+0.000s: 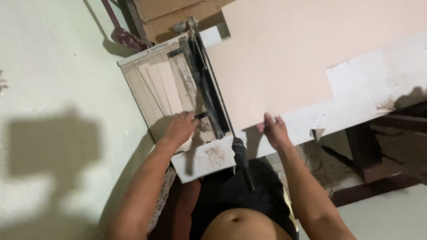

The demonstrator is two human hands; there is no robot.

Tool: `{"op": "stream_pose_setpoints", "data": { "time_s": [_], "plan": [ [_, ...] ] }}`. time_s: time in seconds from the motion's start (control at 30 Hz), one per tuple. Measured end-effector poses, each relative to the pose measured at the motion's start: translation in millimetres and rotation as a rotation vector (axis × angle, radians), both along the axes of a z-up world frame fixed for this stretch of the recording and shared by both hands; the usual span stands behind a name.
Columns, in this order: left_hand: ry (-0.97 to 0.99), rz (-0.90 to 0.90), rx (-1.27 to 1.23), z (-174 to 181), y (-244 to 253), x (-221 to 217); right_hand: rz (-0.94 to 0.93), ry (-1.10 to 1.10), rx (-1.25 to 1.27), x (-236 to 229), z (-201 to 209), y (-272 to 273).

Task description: The person uses a manual paper cutter to trim a large sheet of cardboard. They align the cardboard against the guide, pull down the cutting arm to slice the material, and then remove the cut piece to repeat the process.

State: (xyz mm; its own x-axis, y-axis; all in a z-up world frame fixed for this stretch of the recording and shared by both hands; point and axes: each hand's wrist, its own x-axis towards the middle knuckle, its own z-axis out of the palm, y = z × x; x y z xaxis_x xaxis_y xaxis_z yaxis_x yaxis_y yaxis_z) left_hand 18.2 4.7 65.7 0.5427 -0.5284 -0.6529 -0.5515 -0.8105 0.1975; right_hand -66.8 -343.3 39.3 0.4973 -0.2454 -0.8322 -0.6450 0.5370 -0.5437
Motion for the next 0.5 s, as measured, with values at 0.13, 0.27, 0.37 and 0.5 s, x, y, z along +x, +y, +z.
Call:
{"op": "stream_pose_setpoints", "data": {
  "time_s": [0.13, 0.27, 0.37, 0.5],
  "plan": [
    [-0.039, 0.195, -0.079, 3, -45, 13, 0.137, 0.006, -0.076, -26, -65, 11],
    [0.012, 0.541, -0.133, 9, -88, 29, 0.297, -0.048, -0.207, -9, -71, 15],
    [0.050, 0.545, 0.011, 5, -107, 37, 0.352, -0.039, -0.224, 1, -62, 16],
    [0.097, 0.586, 0.182, 1, -123, 43, 0.696, 0.075, -0.372, 7, -68, 3]
  ]
}}
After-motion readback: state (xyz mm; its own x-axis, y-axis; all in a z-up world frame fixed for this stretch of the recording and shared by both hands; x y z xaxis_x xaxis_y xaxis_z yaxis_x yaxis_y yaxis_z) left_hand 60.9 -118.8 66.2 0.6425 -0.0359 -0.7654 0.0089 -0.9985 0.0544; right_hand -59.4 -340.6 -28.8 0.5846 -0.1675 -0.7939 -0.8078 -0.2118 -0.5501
